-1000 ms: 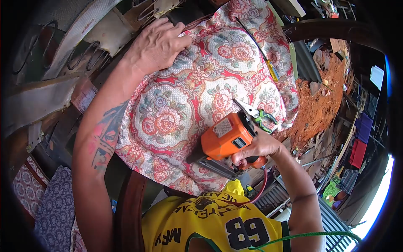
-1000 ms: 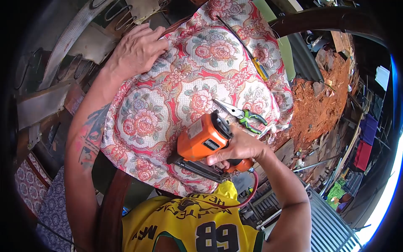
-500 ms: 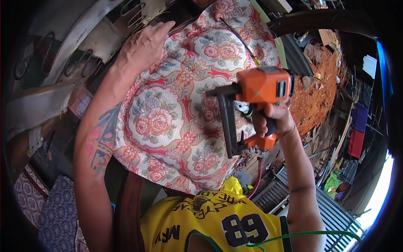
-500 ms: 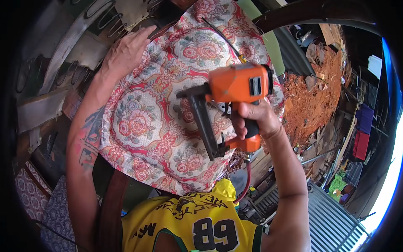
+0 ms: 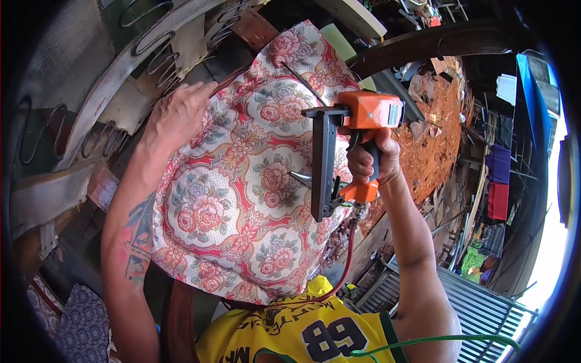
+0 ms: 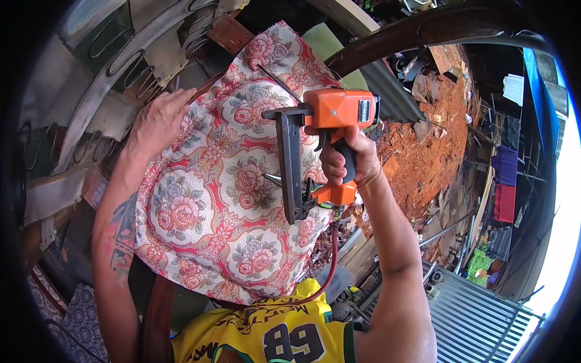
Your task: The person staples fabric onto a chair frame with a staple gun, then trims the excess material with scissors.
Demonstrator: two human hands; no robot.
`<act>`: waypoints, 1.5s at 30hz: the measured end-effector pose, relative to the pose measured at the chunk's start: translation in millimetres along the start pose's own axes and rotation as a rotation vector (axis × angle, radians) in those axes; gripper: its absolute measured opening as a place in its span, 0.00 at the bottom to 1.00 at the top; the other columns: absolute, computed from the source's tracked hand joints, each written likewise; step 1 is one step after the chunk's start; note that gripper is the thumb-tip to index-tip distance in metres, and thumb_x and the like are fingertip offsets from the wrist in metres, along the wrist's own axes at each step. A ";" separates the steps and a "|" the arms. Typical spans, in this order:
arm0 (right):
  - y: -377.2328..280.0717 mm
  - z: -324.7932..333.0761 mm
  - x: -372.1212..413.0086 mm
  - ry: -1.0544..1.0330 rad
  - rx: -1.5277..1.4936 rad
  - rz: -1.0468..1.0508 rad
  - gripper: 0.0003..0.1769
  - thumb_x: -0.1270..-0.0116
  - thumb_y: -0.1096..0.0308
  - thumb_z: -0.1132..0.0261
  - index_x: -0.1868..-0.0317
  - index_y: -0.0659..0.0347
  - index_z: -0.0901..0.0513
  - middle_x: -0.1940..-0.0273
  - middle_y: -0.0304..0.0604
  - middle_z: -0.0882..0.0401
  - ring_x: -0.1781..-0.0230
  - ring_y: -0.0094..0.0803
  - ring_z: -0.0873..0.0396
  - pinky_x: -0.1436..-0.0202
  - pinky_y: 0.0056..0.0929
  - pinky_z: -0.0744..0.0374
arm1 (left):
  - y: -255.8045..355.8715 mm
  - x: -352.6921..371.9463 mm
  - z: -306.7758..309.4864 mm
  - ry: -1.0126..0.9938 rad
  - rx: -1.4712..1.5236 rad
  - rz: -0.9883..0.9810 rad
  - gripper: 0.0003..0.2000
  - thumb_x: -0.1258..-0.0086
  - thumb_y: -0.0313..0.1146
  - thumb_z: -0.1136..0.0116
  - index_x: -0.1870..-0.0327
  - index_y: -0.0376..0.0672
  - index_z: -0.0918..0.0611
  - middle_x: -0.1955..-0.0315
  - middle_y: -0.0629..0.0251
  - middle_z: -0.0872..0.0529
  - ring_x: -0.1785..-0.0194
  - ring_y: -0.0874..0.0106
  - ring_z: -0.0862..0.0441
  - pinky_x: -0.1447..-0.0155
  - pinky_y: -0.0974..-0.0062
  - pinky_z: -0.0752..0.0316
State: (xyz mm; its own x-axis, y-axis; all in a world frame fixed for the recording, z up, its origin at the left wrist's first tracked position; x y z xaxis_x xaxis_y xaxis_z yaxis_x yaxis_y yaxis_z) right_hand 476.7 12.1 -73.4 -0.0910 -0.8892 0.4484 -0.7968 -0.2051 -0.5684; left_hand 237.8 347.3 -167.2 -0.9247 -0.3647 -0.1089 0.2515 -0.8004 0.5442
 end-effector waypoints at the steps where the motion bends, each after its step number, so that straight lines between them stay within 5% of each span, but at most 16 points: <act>1: 0.2 0.1 -0.4 -0.001 0.036 0.012 0.54 0.30 0.34 0.32 0.25 0.76 0.34 0.78 0.38 0.30 0.84 0.29 0.29 0.82 0.33 0.24 | -0.9 0.9 0.4 -0.009 0.006 0.007 0.18 0.22 0.29 0.41 0.34 0.40 0.17 0.42 0.43 0.13 0.38 0.46 0.16 0.35 0.56 0.19; 14: -1.4 -0.5 -21.2 0.072 0.071 -0.040 0.40 0.29 0.36 0.31 0.38 0.66 0.25 0.77 0.41 0.29 0.83 0.30 0.27 0.82 0.33 0.22 | -1.8 4.2 -1.4 0.004 -0.019 0.027 0.17 0.22 0.30 0.41 0.35 0.40 0.17 0.43 0.46 0.12 0.40 0.49 0.14 0.38 0.56 0.17; 18: -6.4 -17.1 -29.3 0.150 0.126 -0.054 0.29 0.27 0.42 0.30 0.47 0.62 0.21 0.78 0.42 0.29 0.84 0.31 0.27 0.83 0.34 0.23 | 5.9 -7.9 -4.0 0.010 0.138 0.111 0.16 0.21 0.31 0.43 0.37 0.38 0.16 0.50 0.48 0.09 0.45 0.49 0.12 0.40 0.57 0.17; 24: -33.3 -157.2 -75.7 0.473 1.115 -0.054 0.17 0.34 0.64 0.26 0.50 0.66 0.14 0.78 0.35 0.23 0.85 0.22 0.25 0.79 0.25 0.24 | -10.6 -11.1 -15.1 0.058 0.376 0.250 0.17 0.23 0.37 0.37 0.41 0.36 0.13 0.56 0.49 0.07 0.51 0.57 0.08 0.43 0.66 0.17; 28: -41.7 -187.5 -96.3 0.446 1.364 -0.106 0.14 0.35 0.65 0.27 0.53 0.66 0.13 0.76 0.35 0.20 0.83 0.21 0.23 0.77 0.24 0.24 | -17.9 -11.2 -16.8 -0.039 0.504 0.232 0.19 0.28 0.37 0.33 0.40 0.36 0.13 0.53 0.55 0.06 0.48 0.68 0.09 0.41 0.70 0.18; 37: -33.5 -198.1 -128.0 0.239 1.699 -0.056 0.12 0.36 0.66 0.27 0.61 0.68 0.11 0.79 0.35 0.20 0.82 0.21 0.20 0.77 0.24 0.22 | -34.9 -14.5 -43.7 -0.021 0.620 0.161 0.21 0.31 0.31 0.33 0.37 0.35 0.15 0.52 0.58 0.07 0.47 0.72 0.11 0.39 0.72 0.20; 40: -25.1 -185.0 -140.4 0.176 1.744 -0.063 0.12 0.37 0.65 0.29 0.67 0.69 0.12 0.80 0.36 0.21 0.84 0.22 0.20 0.78 0.26 0.22 | -36.1 -14.3 -40.5 -0.041 0.597 0.131 0.25 0.39 0.39 0.30 0.40 0.40 0.12 0.52 0.53 0.07 0.47 0.60 0.10 0.39 0.65 0.19; 45: -9.5 -184.1 -154.7 0.156 1.700 -0.144 0.13 0.37 0.64 0.30 0.70 0.69 0.15 0.80 0.37 0.21 0.84 0.24 0.20 0.80 0.27 0.22 | -31.2 -13.8 -36.0 -0.069 0.631 0.220 0.22 0.37 0.38 0.30 0.42 0.40 0.12 0.54 0.55 0.07 0.49 0.62 0.09 0.42 0.66 0.19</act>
State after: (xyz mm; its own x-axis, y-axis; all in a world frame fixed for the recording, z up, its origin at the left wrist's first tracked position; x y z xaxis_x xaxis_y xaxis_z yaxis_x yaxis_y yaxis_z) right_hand 388.4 227.0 -10.4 -0.2165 -0.8018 0.5570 0.6701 -0.5369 -0.5126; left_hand 253.1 360.2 -212.7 -0.8925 -0.4394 0.1016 0.2398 -0.2715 0.9321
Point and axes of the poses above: each hand's wrist, its own x-axis away from the middle knuckle, its own z-axis out of the back of the hand, y = z × x, the point moved 1 cm from there along -x, towards the middle knuckle
